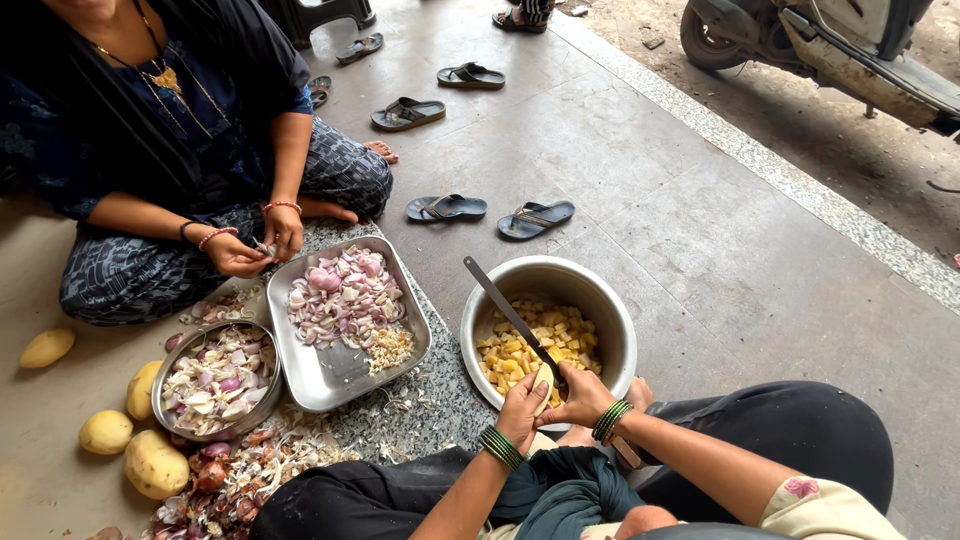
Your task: The person uses a knife to peel and chop potatoes and ginger, placing the pieces into a metal pot while sitting on the floor next to another person peeling onions.
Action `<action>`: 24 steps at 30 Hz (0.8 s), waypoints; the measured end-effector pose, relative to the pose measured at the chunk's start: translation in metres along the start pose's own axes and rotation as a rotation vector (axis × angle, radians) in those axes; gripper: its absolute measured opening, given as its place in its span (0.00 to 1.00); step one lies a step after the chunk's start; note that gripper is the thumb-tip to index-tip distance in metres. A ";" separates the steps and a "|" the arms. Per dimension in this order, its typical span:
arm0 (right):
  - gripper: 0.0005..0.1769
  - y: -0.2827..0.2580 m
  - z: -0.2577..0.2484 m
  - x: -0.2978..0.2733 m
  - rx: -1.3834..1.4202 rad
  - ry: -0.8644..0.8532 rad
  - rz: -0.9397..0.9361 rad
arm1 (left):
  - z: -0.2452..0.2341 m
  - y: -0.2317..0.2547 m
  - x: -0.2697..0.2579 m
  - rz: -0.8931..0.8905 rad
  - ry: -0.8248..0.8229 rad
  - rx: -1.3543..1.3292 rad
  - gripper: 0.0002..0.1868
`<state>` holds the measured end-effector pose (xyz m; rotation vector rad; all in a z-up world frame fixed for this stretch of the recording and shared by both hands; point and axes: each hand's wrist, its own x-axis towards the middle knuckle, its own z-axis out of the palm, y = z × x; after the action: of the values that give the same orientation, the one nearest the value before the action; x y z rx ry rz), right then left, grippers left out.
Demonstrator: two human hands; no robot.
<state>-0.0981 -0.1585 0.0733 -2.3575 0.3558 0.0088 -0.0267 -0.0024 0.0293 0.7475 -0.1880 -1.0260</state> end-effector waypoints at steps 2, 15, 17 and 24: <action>0.46 0.002 0.001 -0.001 0.048 -0.006 -0.059 | -0.003 -0.003 0.000 -0.028 0.023 0.003 0.19; 0.25 -0.022 0.015 -0.015 0.031 -0.164 -0.075 | -0.016 -0.022 0.014 0.097 0.160 -0.137 0.22; 0.24 -0.022 0.020 -0.020 0.096 -0.257 -0.028 | -0.016 -0.022 0.014 0.100 0.202 -0.180 0.24; 0.21 -0.005 0.021 -0.008 0.271 -0.290 0.066 | -0.002 0.045 -0.003 -0.037 -0.145 -0.291 0.38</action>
<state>-0.1021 -0.1386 0.0619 -2.0397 0.2735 0.3114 0.0042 0.0145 0.0569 0.4145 -0.1459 -1.1147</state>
